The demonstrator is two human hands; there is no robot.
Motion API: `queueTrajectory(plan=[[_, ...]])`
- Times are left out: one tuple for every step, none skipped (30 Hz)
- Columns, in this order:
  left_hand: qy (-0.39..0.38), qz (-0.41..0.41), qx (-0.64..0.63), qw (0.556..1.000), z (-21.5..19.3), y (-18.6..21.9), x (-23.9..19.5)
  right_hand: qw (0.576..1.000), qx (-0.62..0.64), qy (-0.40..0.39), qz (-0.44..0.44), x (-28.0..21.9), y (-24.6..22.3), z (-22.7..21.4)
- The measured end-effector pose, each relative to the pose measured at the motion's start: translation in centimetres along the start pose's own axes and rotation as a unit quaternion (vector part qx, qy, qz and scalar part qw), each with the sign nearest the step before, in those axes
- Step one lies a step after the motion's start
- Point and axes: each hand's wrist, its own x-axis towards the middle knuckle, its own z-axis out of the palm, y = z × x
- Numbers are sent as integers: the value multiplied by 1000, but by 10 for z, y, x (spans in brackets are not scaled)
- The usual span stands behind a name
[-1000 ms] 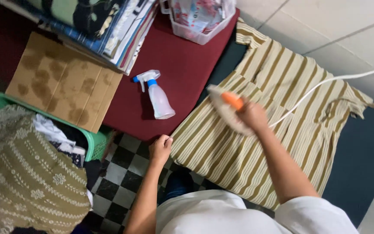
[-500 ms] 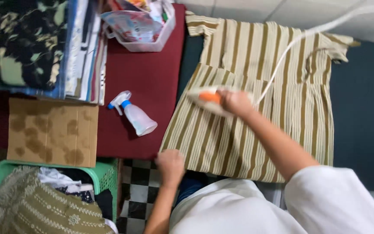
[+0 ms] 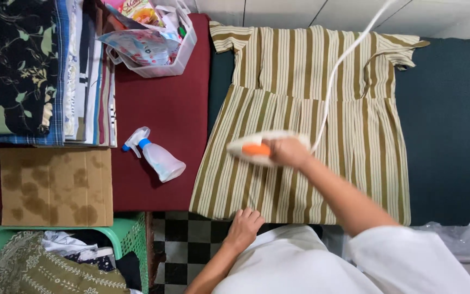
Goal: Ironing a brown and beige striped dress on an ironing station.
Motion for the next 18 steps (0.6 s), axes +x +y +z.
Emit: queueTrajectory(plan=[[3,-1,-7,1000,-2,1,0,999,38,12,-27,-16,-6,21],[6,-2,-14,1000,-4,3,0,995,76,25,-54,-33,-12,41],[9,-1,-13,1000,1,2,-2,995,73,27,-55,-50,-27,39],[3,-9,-22,1000,7,1,-4,995,69,55,-55,-67,-42,37],[-1,-17,-31,999,12,-1,-4,993,64,83,-55,-83,-57,34],[3,-15,-29,999,13,-2,-2,993,61,86,-57,-83,-60,22],[-2,-21,-37,999,14,-1,-3,995,28,71,-61,-84,-65,12],[-8,-27,-46,999,16,-2,-3,996,-5,56,-64,-85,-69,2],[-5,-29,-43,999,14,-1,-3,996,-6,58,-67,-69,-56,-3],[-5,-31,-43,999,14,-1,-3,998,-6,46,-30,-52,-43,-8],[-6,-34,-44,998,13,0,-4,999,-6,34,9,-37,-30,-11],[-4,-35,-43,998,14,1,-3,999,-6,35,7,-15,-9,-12],[4,-40,-44,998,15,2,-3,997,-7,77,16,7,12,-13],[11,-45,-45,998,16,3,-2,992,-7,120,26,28,32,-13],[13,-47,-43,998,18,3,-2,993,-7,119,22,38,38,-27],[15,-52,-44,998,19,3,-2,988,-31,143,43,48,43,-41],[17,-57,-45,997,21,4,-3,983,-55,165,63,58,46,-54],[19,-61,-44,997,19,5,-4,983,-55,164,59,57,43,-61]])
